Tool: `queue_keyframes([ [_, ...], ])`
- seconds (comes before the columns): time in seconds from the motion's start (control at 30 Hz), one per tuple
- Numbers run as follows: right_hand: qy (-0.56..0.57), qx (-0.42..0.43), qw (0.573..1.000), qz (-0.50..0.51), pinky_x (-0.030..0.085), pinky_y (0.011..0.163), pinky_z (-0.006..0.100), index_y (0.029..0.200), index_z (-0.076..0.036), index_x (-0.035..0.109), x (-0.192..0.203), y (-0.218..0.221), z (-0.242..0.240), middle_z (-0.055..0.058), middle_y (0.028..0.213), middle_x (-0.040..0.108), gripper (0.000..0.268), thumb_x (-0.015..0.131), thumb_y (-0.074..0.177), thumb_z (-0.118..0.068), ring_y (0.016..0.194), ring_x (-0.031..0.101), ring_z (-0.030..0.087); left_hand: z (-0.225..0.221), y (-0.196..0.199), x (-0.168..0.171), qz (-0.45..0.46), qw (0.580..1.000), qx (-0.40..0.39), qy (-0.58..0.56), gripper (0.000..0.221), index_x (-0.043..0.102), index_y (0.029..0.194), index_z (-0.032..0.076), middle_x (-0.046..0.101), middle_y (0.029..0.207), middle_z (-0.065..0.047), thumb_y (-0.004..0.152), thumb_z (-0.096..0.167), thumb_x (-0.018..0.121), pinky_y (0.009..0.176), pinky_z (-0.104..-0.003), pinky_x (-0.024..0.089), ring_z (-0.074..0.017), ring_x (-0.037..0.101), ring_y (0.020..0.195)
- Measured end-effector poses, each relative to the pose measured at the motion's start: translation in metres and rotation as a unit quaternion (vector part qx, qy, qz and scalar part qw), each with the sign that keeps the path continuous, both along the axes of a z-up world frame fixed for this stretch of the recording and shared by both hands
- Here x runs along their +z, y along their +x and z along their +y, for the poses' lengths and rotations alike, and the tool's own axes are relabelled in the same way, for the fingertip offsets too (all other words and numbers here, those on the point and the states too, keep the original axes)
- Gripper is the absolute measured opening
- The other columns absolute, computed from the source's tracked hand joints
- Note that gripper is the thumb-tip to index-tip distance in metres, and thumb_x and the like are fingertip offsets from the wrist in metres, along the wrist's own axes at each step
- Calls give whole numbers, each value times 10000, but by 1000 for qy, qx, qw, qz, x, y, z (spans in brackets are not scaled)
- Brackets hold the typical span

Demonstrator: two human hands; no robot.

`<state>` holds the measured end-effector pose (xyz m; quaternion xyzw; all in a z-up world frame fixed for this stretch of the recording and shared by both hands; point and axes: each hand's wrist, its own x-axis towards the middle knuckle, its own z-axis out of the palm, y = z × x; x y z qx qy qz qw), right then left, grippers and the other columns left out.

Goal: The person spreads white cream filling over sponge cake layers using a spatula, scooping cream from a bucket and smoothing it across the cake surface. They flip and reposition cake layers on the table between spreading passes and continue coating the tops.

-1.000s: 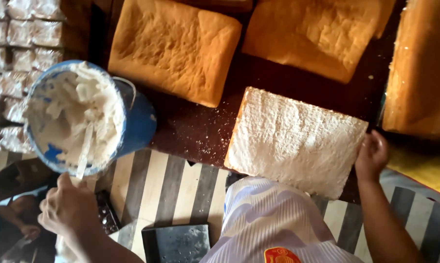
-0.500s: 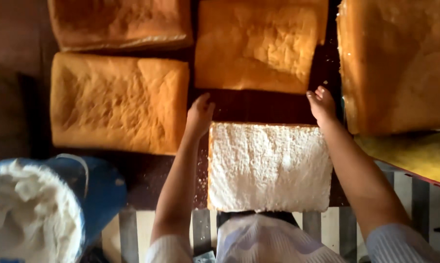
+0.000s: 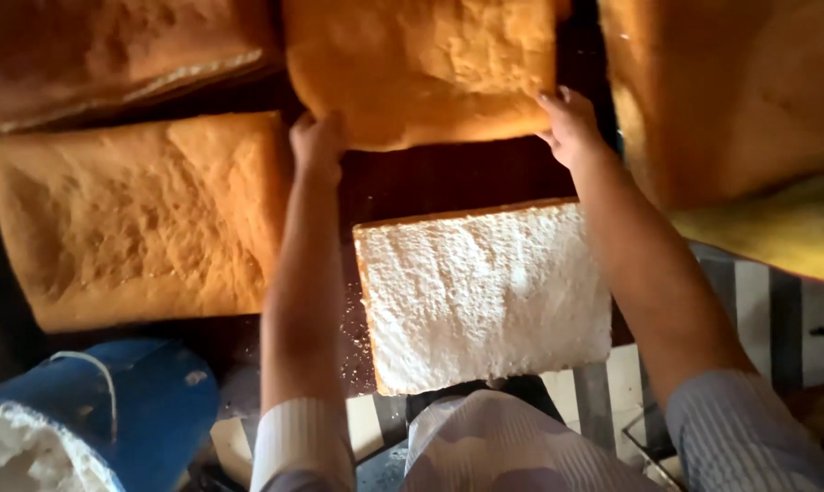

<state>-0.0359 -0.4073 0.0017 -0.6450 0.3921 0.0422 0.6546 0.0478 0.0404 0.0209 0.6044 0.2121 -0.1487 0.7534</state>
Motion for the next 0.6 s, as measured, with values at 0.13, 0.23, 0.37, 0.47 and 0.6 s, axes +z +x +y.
queue_keyframes([
  [0.13, 126, 14, 988, -87, 546, 894, 425, 1237, -146, 599, 88, -16, -4, 11, 1211, 666, 349, 729, 937, -267, 1126, 649, 173, -24, -7, 82, 29, 997, -2, -67, 353, 553, 1243, -36, 629, 990, -130, 913, 20, 666, 491, -260, 482, -140, 614, 676],
  [0.23, 113, 17, 987, -114, 536, 832, 381, 1212, -158, 612, 131, -57, -13, -6, 1181, 665, 288, 711, 959, -253, 1093, 656, 155, -13, -47, 150, 4, 999, -36, -22, 386, 562, 1279, -19, 671, 1049, -119, 905, 42, 638, 476, -236, 455, -104, 604, 675],
  [0.37, 165, -34, 975, -148, 594, 894, 362, 1262, -116, 629, 145, -151, -24, 29, 1202, 681, 330, 689, 941, -153, 1088, 677, 171, -8, -129, 212, 59, 987, -95, 116, 506, 539, 1390, 36, 612, 1185, -98, 917, 159, 671, 674, -210, 527, -100, 549, 873],
  [0.47, 152, -56, 979, -127, 580, 909, 349, 1302, -64, 621, 145, -241, -20, 49, 1220, 685, 363, 677, 951, -137, 1108, 675, 171, -13, -193, 231, 82, 985, -148, 27, 631, 511, 1418, 19, 622, 1256, -177, 818, 131, 674, 865, -378, 593, -264, 609, 995],
  [0.6, 136, -51, 985, -89, 558, 827, 311, 1301, 5, 626, 131, -337, -6, 108, 1173, 686, 343, 678, 986, -120, 1025, 678, 186, -1, -273, 205, 115, 982, -123, 85, 619, 505, 1376, -32, 640, 1222, -172, 802, 123, 680, 986, -363, 597, -272, 672, 1114],
])
